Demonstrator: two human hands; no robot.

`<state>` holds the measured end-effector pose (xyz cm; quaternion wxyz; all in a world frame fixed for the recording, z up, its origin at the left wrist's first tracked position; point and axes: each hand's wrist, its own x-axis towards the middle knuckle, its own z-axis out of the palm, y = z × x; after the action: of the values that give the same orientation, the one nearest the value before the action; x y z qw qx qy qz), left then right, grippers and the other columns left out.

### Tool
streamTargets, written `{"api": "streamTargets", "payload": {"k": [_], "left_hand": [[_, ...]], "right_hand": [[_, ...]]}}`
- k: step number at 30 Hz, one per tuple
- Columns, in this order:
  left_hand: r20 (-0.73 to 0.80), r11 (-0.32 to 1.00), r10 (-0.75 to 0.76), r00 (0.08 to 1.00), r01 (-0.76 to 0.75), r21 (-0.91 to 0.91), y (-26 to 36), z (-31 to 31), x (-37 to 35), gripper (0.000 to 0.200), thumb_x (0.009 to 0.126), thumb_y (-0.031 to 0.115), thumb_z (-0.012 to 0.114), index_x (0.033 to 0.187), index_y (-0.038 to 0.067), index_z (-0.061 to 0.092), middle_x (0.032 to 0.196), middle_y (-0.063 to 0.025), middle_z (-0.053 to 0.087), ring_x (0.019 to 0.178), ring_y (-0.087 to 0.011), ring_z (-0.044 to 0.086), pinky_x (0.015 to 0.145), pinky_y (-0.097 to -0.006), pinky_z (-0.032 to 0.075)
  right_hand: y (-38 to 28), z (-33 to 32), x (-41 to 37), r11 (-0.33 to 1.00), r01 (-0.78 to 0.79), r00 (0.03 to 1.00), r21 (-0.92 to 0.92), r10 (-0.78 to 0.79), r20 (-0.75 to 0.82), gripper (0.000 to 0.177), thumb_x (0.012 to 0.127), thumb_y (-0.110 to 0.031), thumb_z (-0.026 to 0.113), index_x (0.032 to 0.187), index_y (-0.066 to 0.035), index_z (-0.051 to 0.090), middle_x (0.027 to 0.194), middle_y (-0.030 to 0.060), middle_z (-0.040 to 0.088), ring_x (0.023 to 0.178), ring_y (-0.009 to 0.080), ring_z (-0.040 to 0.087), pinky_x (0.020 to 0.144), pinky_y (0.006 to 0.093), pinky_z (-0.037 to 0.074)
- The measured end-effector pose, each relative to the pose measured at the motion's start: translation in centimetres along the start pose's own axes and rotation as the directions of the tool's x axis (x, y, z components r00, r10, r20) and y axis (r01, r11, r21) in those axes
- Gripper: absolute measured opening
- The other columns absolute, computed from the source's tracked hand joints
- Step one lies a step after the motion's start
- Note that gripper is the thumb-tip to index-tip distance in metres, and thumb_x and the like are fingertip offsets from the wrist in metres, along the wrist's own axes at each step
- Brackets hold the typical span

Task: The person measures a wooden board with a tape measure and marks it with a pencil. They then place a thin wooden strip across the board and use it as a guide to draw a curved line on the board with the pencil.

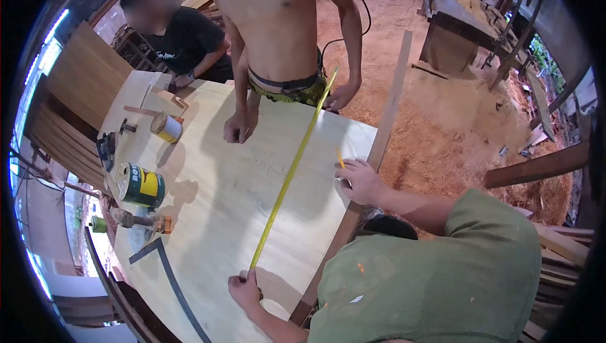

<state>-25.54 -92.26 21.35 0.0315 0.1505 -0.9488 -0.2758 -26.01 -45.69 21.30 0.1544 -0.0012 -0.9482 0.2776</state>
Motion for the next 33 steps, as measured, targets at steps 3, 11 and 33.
{"api": "streamTargets", "payload": {"k": [3, 11, 33], "left_hand": [[-0.176, 0.99, 0.103, 0.979, -0.084, 0.113, -0.9, 1.8, -1.2, 0.035, 0.08, 0.021, 0.079, 0.07, -0.005, 0.057, 0.085, -0.0195, 0.062, 0.077, -0.0378, 0.059, 0.069, -0.0489, 0.049], [-0.37, 0.969, 0.217, 0.903, -0.156, 0.19, 0.0, 1.5, -3.4, 0.02, 0.085, 0.016, 0.073, 0.074, 0.003, 0.065, 0.089, -0.0088, 0.067, 0.086, -0.0324, 0.062, 0.082, -0.0454, 0.046], [-0.499, 0.969, 0.237, 0.833, -0.243, 0.054, 2.6, 5.4, 3.3, 0.019, 0.077, 0.018, 0.078, 0.073, 0.006, 0.064, 0.087, -0.0073, 0.07, 0.082, -0.0316, 0.064, 0.079, -0.0466, 0.047]], "right_hand": [[0.2, 0.7, -0.2, 0.999, -0.036, 0.999, -0.025, 0.035, -0.017, 0.021, 0.084, -0.015, 0.065, 0.104, -0.011, 0.066, 0.126, 0.0109, 0.068, 0.128, 0.0314, 0.057, 0.111, 0.0498, 0.039], [0.0, 1.1, 0.3, 0.999, 0.013, 1.0, -0.033, -0.014, -0.01, 0.022, 0.08, -0.015, 0.068, 0.101, -0.009, 0.068, 0.122, 0.0153, 0.07, 0.125, 0.0368, 0.057, 0.108, 0.0479, 0.04], [-1.7, -0.8, 0.2, 0.997, -0.071, 0.997, 0.0, 0.071, 0.036, 0.046, 0.081, -0.017, 0.066, 0.125, -0.005, 0.06, 0.117, 0.017, 0.066, 0.115, 0.0368, 0.059, 0.104, 0.0476, 0.043]]}}
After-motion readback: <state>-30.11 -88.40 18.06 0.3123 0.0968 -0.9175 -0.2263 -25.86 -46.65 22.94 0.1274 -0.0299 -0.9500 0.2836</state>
